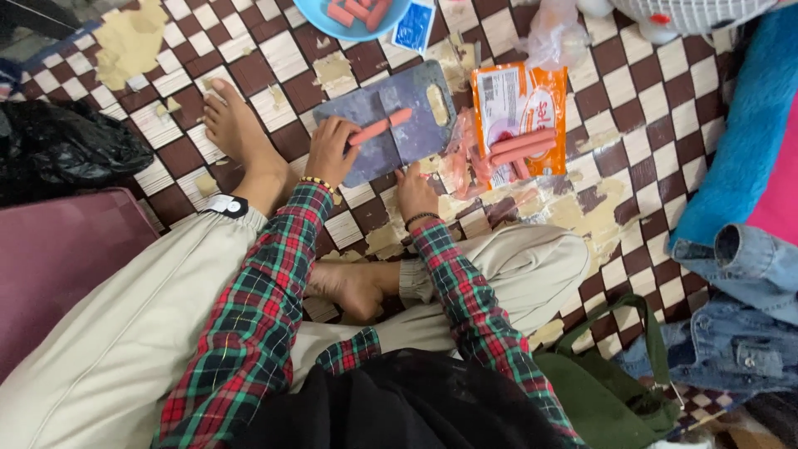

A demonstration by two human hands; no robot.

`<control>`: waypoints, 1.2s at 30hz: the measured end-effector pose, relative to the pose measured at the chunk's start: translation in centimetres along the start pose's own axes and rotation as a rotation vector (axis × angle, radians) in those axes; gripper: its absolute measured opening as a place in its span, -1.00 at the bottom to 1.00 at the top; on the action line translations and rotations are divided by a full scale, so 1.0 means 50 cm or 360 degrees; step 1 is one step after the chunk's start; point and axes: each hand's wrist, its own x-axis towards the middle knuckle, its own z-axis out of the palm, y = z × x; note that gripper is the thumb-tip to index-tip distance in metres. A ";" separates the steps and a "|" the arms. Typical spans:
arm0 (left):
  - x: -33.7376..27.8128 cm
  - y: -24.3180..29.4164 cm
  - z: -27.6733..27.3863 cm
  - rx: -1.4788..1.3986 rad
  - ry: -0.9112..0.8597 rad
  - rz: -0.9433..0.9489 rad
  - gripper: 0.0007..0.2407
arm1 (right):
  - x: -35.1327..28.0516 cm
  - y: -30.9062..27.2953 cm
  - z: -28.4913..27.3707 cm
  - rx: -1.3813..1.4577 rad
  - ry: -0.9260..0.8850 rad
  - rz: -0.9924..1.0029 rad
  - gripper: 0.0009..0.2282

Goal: A person is sitting on the floor cutting sausages into smaller pieces using a knife on a small cutting board.

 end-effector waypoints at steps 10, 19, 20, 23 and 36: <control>-0.003 -0.005 -0.005 -0.0026 -0.0079 -0.0063 -0.62 | -0.075 -0.038 -0.128 0.0353 -0.0113 -0.0020 -0.54; 0.056 -0.161 -0.152 0.0011 0.0589 -0.1925 -0.18 | -0.089 -0.058 -0.072 0.0400 0.0195 -0.0144 -0.65; 0.035 -0.111 -0.099 0.0011 0.0589 -0.1928 -0.18 | -0.087 -0.059 -0.071 0.0399 0.0192 -0.0145 -0.65; 0.020 -0.032 -0.068 -0.0047 -0.0099 -0.0129 -0.62 | -0.080 -0.060 -0.062 0.0252 -0.0091 -0.0029 -0.57; -0.005 -0.023 0.029 -0.0029 -0.0046 -0.0135 -0.63 | -0.039 -0.058 0.026 -0.0141 0.0112 -0.0033 -0.64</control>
